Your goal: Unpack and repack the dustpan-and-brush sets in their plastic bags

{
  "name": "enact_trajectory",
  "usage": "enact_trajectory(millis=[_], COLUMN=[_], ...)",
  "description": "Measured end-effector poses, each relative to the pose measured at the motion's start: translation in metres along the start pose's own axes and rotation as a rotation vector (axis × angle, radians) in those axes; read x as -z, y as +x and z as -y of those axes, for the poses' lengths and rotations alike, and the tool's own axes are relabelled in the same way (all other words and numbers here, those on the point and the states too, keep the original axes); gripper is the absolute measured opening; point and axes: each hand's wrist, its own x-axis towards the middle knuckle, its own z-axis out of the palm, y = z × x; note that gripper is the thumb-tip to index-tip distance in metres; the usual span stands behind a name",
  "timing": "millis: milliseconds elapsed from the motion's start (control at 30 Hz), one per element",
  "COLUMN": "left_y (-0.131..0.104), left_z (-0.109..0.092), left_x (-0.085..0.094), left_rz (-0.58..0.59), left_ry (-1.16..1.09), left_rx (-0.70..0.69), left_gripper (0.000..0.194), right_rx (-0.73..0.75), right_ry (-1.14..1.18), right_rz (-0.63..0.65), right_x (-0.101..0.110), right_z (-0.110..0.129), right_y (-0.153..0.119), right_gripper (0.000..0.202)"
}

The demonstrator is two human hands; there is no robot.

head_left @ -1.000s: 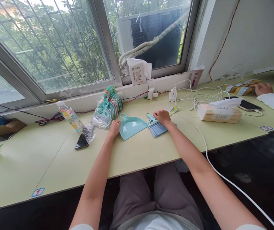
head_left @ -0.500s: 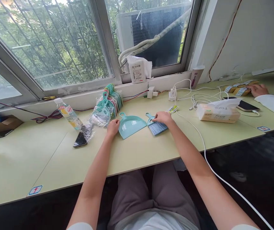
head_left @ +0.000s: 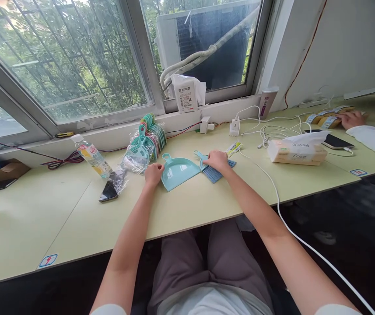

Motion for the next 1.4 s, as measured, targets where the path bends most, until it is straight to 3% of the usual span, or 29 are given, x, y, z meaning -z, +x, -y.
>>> enact_trajectory(millis=[167,300,400,567,700,800,933,1167,1400], left_y=[-0.011,-0.022,-0.031,-0.043,-0.043,-0.034,-0.022,-0.019,-0.024], left_z=[-0.018,-0.037,-0.050,-0.064,-0.060,-0.049,-0.035,-0.030,-0.039], left_x=[0.009,0.012,0.009,-0.003,-0.013,-0.016,-0.013,-0.015,-0.013], left_rz=[0.031,0.061,0.084,0.266,0.241,0.102,-0.072,-0.060,-0.003], left_ry=[0.022,0.042,0.004,-0.096,-0.057,0.038,0.136,0.241,0.283], left_rx=[0.014,-0.022,-0.151,-0.457,-0.664,-0.778,-0.819,-0.912,-0.824], left_gripper=[0.034,0.033,0.036,0.035,0.025,0.020,0.035,0.036,0.039], right_rx=[0.004,0.112,0.223,0.319,0.422,0.463,0.504,0.536,0.519], right_ry=[0.197,0.281,0.236,0.138,0.225,0.290,0.367,0.416,0.481], right_rz=[-0.106,-0.114,-0.089,0.006,0.078,0.123,0.158,0.195,0.209], right_x=[0.003,-0.002,-0.008,-0.007,0.001,0.002,-0.005,-0.009,-0.010], right_z=[0.000,0.011,0.024,0.034,0.028,0.024,0.022,0.021,0.017], right_y=[0.002,0.000,-0.009,-0.021,-0.023,-0.020,-0.015,-0.009,-0.006], right_gripper=[0.030,0.027,0.024,0.021,0.020,0.019,0.019,0.021,0.021])
